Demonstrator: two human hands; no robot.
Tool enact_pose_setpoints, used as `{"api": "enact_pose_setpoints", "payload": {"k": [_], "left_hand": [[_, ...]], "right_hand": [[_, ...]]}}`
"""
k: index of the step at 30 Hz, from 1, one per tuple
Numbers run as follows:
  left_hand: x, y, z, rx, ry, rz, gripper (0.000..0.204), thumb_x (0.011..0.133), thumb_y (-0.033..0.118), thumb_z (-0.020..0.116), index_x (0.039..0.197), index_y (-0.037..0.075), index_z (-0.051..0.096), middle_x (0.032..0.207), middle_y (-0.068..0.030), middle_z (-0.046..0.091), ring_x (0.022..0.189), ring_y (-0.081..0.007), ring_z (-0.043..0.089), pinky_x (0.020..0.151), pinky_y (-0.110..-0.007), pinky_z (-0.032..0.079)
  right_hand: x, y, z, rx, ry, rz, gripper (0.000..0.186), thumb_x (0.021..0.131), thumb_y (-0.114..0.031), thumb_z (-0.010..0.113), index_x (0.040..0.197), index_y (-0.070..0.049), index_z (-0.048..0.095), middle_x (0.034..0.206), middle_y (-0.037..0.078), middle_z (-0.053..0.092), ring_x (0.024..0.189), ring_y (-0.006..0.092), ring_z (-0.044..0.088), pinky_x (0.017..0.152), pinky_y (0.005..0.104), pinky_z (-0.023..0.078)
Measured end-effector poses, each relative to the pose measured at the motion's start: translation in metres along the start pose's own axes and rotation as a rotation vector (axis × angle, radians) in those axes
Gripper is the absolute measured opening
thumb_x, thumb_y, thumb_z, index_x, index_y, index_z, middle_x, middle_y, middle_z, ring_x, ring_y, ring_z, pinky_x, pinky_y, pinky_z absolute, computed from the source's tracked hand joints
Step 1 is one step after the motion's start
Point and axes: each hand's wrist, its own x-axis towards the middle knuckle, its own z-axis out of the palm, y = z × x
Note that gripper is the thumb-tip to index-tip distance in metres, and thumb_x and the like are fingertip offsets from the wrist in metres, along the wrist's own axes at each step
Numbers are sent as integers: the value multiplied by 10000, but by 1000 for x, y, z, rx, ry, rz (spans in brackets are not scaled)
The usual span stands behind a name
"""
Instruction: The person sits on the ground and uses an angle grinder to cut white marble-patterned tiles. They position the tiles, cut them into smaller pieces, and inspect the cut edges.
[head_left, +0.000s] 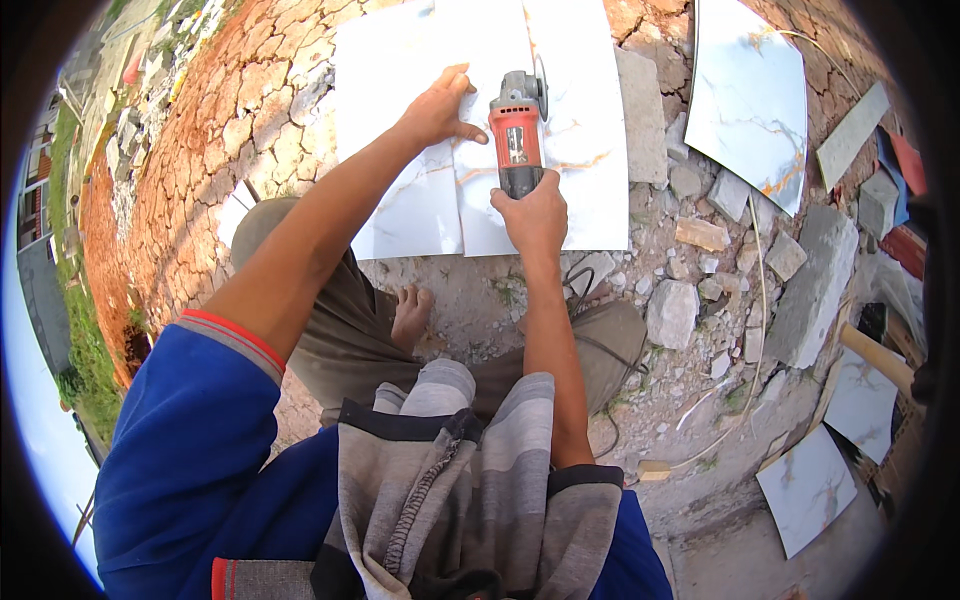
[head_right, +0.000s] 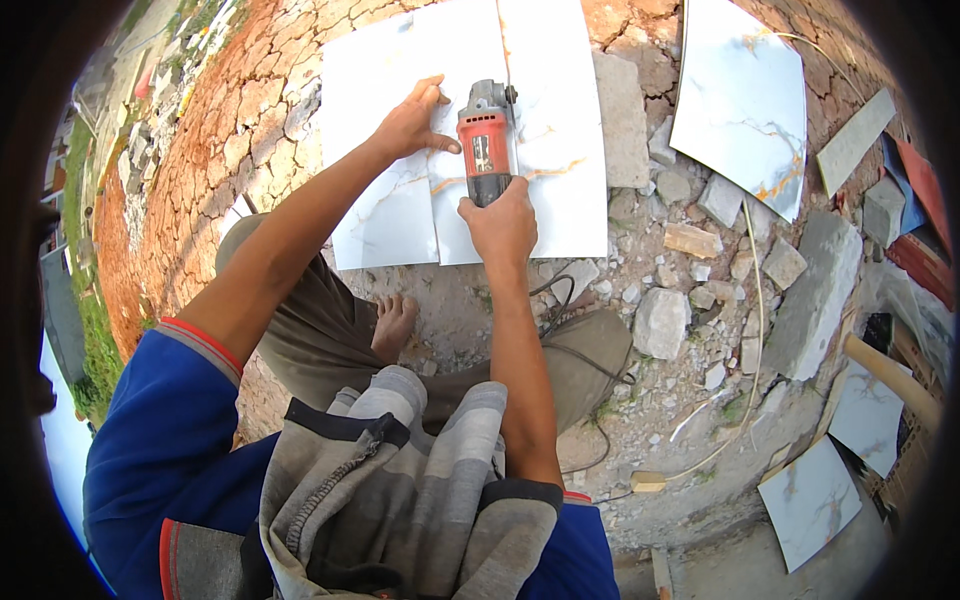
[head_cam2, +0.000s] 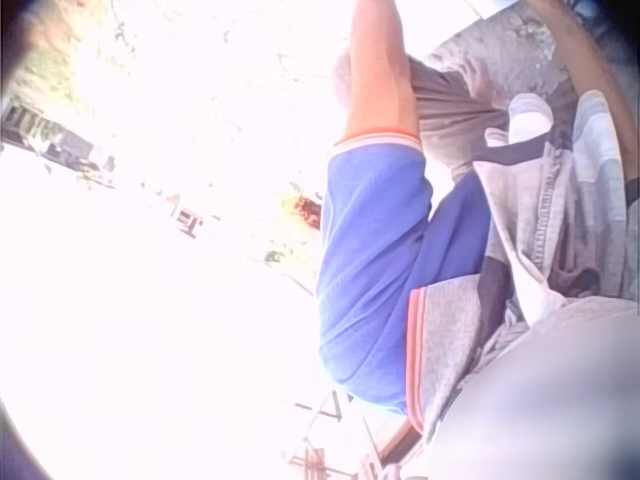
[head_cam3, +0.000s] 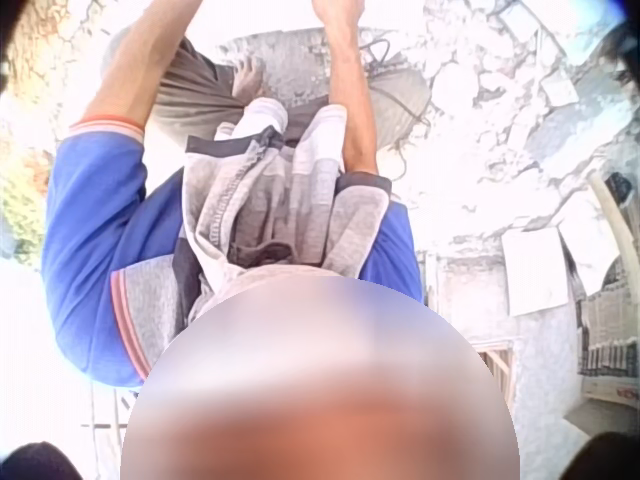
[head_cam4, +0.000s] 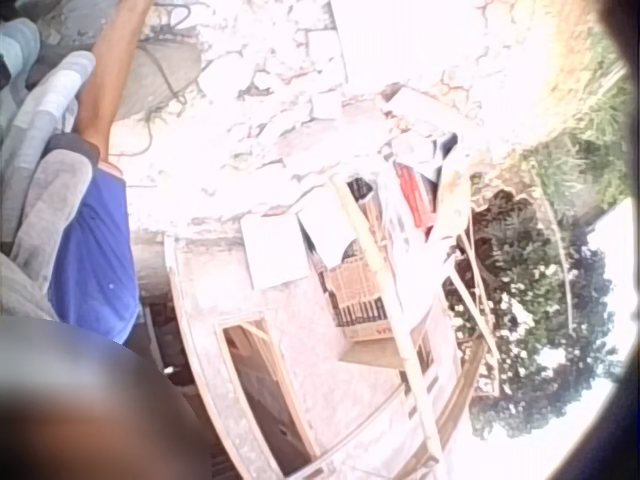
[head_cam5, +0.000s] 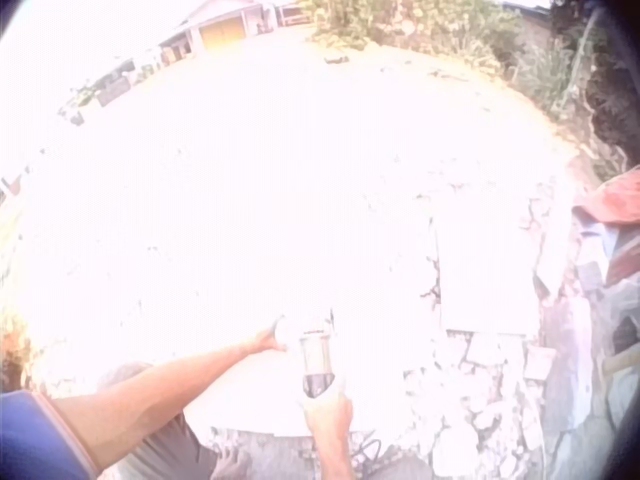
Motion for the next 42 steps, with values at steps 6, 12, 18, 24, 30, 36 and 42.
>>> {"api": "enact_pose_setpoints", "payload": {"k": [6, 12, 18, 24, 30, 36, 42], "left_hand": [[0, -1, 1, 21, 10, 23, 907, 614, 515, 953, 1257, 15, 555, 1602, -196, 367, 1368, -400, 518, 1088, -460, 494], [-1, 1, -1, 11, 2, 19, 897, 626, 512, 947, 1256, 17, 543, 1600, -197, 366, 1363, -406, 521, 1085, -465, 496], [0, 1, -1, 29, -1, 5, 905, 615, 510, 952, 1267, 31, 545, 1610, -186, 359, 1385, -396, 508, 1099, -464, 492], [0, -1, 1, 35, 2, 15, 919, 619, 541, 939, 1272, 33, 542, 1614, -180, 354, 1388, -398, 504, 1102, -465, 490], [0, -1, 2, 37, 8, 21, 924, 621, 555, 933, 1273, 33, 537, 1606, -191, 360, 1388, -408, 501, 1105, -464, 488], [-1, 1, 1, 37, 7, 9, 911, 615, 518, 947, 1266, 27, 540, 1604, -201, 363, 1389, -409, 502, 1117, -466, 481], [-1, 3, -2, 36, -1, 8, 921, 613, 536, 943, 1261, 18, 544, 1603, -202, 366, 1389, -406, 502, 1116, -465, 482]], "right_hand": [[-11, 5, -3, 0, 8, -8, 640, 708, -339, 819, 1142, 44, 545, 1007, 256, 710, 907, 443, 708, 811, 521, 558], [-22, 16, -2, 46, 12, -30, 645, 716, -324, 814, 1166, 50, 542, 1003, 261, 706, 915, 446, 705, 818, 520, 554], [-28, 21, -2, 48, 20, -32, 641, 720, -321, 812, 1167, 53, 545, 999, 267, 705, 913, 451, 705, 823, 520, 553], [-26, 17, -2, 70, 4, -21, 644, 717, -333, 817, 1160, 50, 549, 1008, 275, 706, 918, 457, 707, 826, 520, 558], [-29, 18, 0, 61, 3, 6, 669, 717, -332, 821, 1188, 53, 542, 1017, 271, 709, 920, 454, 708, 829, 518, 559], [-37, 25, 0, 87, -1, -9, 686, 727, -305, 812, 1231, 66, 533, 1039, 274, 701, 945, 446, 705, 853, 513, 551], [-44, 31, 1, 97, 5, -16, 698, 729, -295, 811, 1252, 73, 531, 1050, 272, 697, 949, 448, 699, 858, 513, 541]]}}
